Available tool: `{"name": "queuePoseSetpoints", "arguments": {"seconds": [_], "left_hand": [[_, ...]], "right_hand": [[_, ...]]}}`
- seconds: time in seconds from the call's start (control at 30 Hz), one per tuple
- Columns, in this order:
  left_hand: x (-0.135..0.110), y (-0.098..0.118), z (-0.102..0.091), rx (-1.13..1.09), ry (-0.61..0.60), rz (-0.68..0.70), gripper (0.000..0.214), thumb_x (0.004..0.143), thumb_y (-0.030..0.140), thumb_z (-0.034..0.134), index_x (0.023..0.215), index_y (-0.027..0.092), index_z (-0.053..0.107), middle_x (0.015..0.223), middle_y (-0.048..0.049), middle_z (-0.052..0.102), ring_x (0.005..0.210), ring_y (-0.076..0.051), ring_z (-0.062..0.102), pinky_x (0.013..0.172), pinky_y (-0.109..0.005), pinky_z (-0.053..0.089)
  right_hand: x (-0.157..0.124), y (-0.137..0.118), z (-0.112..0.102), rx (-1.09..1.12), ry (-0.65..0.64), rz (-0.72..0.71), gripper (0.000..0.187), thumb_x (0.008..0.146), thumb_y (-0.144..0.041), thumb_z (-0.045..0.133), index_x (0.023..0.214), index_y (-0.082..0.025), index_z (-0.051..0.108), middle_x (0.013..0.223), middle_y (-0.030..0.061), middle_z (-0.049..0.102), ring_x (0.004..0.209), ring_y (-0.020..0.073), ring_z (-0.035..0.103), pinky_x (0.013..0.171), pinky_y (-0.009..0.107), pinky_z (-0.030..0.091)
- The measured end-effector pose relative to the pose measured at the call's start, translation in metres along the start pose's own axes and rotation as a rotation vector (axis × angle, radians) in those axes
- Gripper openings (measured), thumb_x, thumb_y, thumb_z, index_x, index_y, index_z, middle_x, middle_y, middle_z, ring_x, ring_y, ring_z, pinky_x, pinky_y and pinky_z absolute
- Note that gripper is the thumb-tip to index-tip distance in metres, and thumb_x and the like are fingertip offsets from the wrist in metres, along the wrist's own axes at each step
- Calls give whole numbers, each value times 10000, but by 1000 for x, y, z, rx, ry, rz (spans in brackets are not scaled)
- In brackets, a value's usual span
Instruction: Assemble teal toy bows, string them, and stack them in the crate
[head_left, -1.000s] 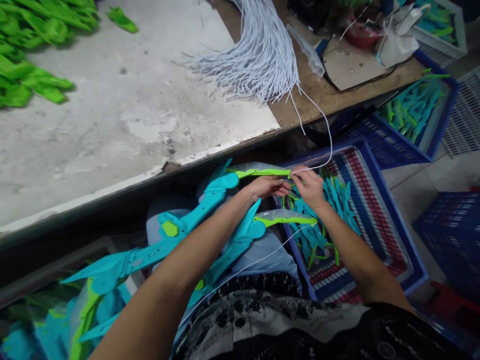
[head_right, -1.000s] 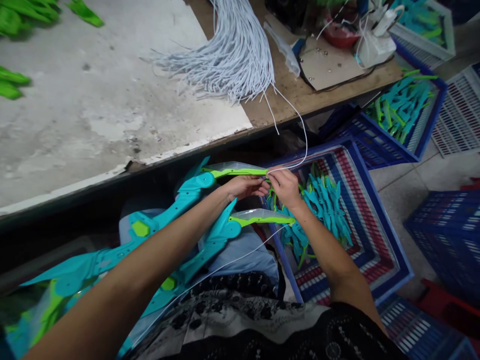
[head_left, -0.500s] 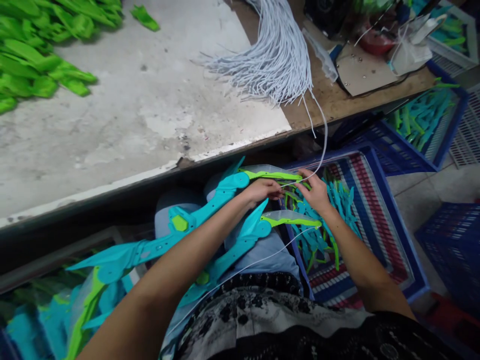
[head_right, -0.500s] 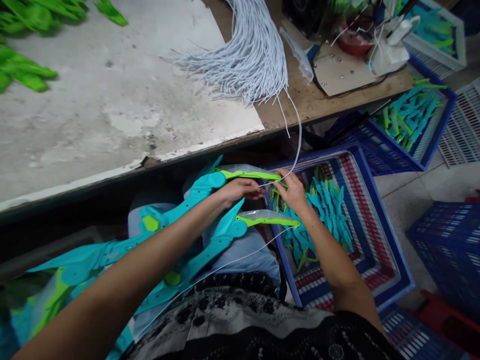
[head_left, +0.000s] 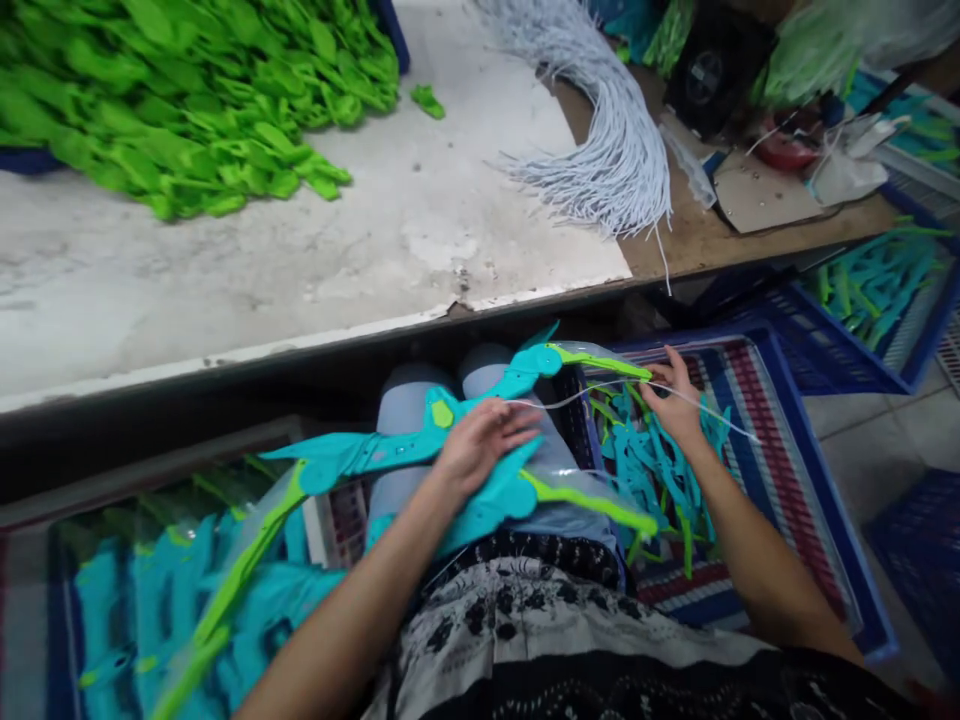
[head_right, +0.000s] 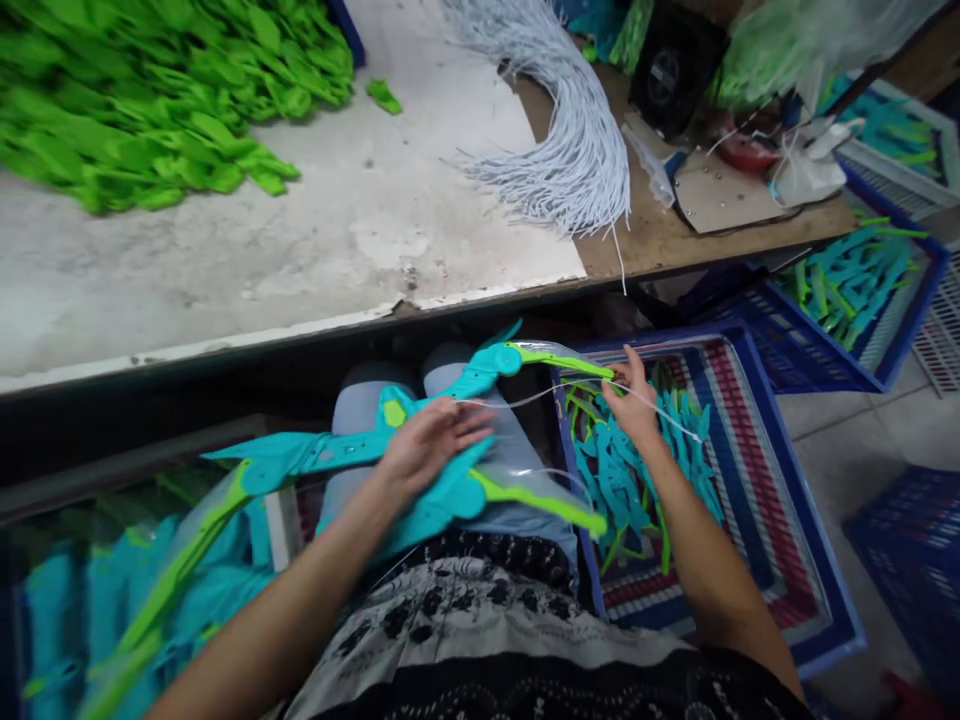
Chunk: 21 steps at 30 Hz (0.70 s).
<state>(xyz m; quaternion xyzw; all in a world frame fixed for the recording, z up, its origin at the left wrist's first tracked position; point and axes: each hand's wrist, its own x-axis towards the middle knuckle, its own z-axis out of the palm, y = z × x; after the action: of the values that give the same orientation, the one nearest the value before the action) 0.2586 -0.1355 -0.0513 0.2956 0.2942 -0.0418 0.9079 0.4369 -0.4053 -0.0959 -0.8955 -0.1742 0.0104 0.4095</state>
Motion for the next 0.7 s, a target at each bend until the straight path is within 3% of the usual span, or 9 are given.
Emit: {"name": "queuePoseSetpoints", "arguments": {"seconds": [0.1, 0.2, 0.3, 0.47, 0.57, 0.67, 0.7], "left_hand": [[8, -50, 27, -68, -102, -91, 229, 717, 310, 763, 721, 189, 568, 888, -80, 728, 938, -276, 698, 882, -433, 538], [11, -63, 43, -86, -101, -37, 241, 730, 337, 756, 714, 190, 566, 913, -92, 719, 973, -283, 673, 861, -413, 537], [5, -27, 31, -48, -39, 141, 227, 695, 309, 776, 667, 184, 588, 969, -78, 723, 1032, -264, 644, 839, -378, 549], [-40, 52, -32, 110, 148, 464, 206, 687, 320, 760, 647, 194, 601, 999, -64, 742, 985, -228, 663, 854, -371, 552], [-62, 59, -64, 146, 269, 530, 242, 696, 350, 765, 635, 189, 596, 935, -71, 751, 958, -220, 675, 845, -354, 555], [-63, 39, -73, 113, 309, 484, 235, 700, 338, 770, 646, 176, 610, 884, -71, 752, 911, -202, 680, 827, -339, 560], [-60, 32, -72, 91, 308, 476, 230, 704, 333, 768, 651, 174, 610, 880, -67, 752, 906, -198, 680, 829, -336, 560]], "right_hand": [[7, 2, -8, -15, 3, 7, 736, 734, -332, 635, 1421, -199, 407, 1005, 40, 719, 796, 170, 678, 834, 349, 573], [15, 10, -14, 9, 4, 22, 752, 717, -349, 634, 1413, -172, 411, 1003, 54, 718, 800, 170, 678, 844, 354, 572], [20, 26, -12, 64, -2, 60, 770, 696, -369, 648, 1397, -144, 423, 1020, 76, 709, 858, 177, 678, 868, 358, 565], [31, 47, -3, 93, -43, 154, 736, 685, -328, 611, 1374, -132, 440, 1048, 100, 688, 890, 197, 671, 881, 397, 564], [31, 22, -9, -118, -44, 124, 682, 692, -301, 613, 1340, -124, 499, 1151, 154, 655, 1044, 286, 640, 973, 518, 510], [-1, -46, -19, -314, 123, -121, 553, 783, -306, 589, 1311, -147, 555, 1267, 177, 588, 1254, 350, 513, 1100, 587, 378], [-19, -74, -19, -293, 84, -211, 516, 830, -314, 570, 1328, -181, 549, 1265, 161, 588, 1243, 333, 523, 1085, 558, 408]]}}
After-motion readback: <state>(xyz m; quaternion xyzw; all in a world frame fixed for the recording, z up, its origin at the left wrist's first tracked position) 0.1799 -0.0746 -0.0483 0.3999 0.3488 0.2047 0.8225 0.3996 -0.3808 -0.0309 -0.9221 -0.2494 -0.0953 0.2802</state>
